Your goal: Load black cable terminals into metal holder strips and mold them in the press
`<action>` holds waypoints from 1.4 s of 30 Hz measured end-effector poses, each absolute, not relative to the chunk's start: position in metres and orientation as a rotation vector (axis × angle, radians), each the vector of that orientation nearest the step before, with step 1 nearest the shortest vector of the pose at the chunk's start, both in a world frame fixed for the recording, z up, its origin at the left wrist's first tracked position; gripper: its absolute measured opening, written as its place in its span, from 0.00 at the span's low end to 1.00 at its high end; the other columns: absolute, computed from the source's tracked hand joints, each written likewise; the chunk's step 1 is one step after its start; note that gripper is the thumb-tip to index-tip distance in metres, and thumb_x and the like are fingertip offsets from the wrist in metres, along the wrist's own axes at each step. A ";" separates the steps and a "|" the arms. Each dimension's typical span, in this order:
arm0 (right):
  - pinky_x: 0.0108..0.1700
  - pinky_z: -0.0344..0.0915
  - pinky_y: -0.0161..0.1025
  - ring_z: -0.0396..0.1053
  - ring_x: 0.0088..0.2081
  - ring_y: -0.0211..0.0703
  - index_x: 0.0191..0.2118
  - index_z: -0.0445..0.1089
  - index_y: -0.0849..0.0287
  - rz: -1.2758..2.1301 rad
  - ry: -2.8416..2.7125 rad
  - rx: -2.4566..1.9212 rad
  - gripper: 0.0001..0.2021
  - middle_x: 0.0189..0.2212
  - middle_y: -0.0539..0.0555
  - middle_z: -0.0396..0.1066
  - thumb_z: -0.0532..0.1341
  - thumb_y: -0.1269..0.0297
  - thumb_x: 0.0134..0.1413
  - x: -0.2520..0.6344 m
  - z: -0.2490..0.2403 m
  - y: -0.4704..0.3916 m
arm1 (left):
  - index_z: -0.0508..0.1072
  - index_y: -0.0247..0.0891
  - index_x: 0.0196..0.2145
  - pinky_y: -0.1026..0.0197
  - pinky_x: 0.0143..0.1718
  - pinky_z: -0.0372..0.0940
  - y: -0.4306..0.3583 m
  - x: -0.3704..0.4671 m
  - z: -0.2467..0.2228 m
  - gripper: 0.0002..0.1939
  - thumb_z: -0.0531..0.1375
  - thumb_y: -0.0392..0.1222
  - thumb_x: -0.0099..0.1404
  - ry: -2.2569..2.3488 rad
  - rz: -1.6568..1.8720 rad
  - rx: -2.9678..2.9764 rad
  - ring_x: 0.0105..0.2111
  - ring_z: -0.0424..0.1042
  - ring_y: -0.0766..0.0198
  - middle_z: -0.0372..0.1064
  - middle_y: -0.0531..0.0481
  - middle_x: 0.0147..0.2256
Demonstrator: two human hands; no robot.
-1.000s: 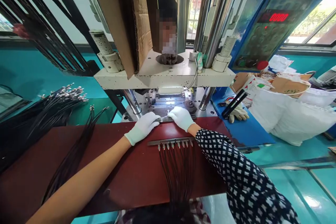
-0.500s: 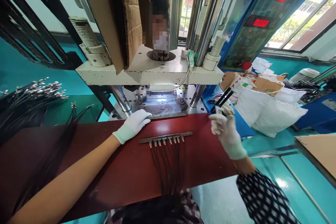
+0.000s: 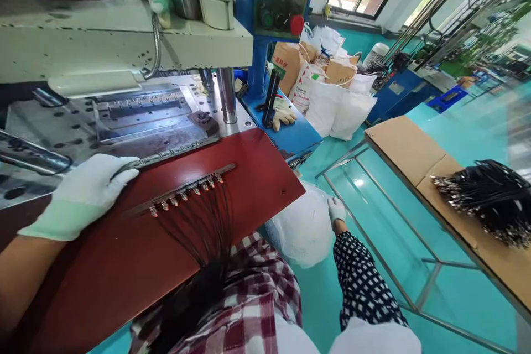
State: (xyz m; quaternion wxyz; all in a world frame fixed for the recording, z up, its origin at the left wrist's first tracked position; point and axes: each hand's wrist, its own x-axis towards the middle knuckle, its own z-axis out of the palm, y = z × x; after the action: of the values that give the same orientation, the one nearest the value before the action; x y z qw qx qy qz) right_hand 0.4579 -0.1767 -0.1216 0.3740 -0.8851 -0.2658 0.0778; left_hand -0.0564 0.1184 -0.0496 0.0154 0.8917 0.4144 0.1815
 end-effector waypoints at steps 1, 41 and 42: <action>0.50 0.66 0.51 0.71 0.43 0.49 0.41 0.72 0.66 0.129 -0.686 -2.244 0.23 0.39 0.61 0.73 0.56 0.47 0.60 0.458 -0.111 -0.169 | 0.68 0.40 0.48 0.50 0.50 0.66 0.117 -0.055 -0.048 0.19 0.45 0.52 0.72 1.302 0.551 2.772 0.45 0.69 0.52 0.69 0.44 0.41; 0.37 0.53 0.40 0.68 0.36 0.43 0.32 0.76 0.57 0.023 -2.312 -1.686 0.13 0.34 0.53 0.73 0.57 0.60 0.63 0.210 0.006 0.111 | 0.72 0.36 0.45 0.55 0.40 0.61 0.110 -0.040 -0.022 0.16 0.48 0.44 0.74 1.489 0.253 2.636 0.39 0.68 0.54 0.67 0.44 0.37; 0.37 0.52 0.40 0.68 0.36 0.43 0.32 0.76 0.58 -0.021 -2.323 -1.740 0.13 0.35 0.54 0.73 0.56 0.62 0.63 0.206 0.008 0.111 | 0.72 0.37 0.45 0.55 0.40 0.61 0.110 -0.040 -0.023 0.15 0.48 0.44 0.74 1.488 0.255 2.641 0.38 0.68 0.54 0.67 0.45 0.37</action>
State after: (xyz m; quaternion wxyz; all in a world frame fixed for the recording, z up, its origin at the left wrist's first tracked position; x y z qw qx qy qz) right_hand 0.2058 0.1109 0.0083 0.1193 -0.5953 -0.7946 -0.0073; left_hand -0.0398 0.1098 -0.0229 0.0498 0.8671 0.4885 0.0837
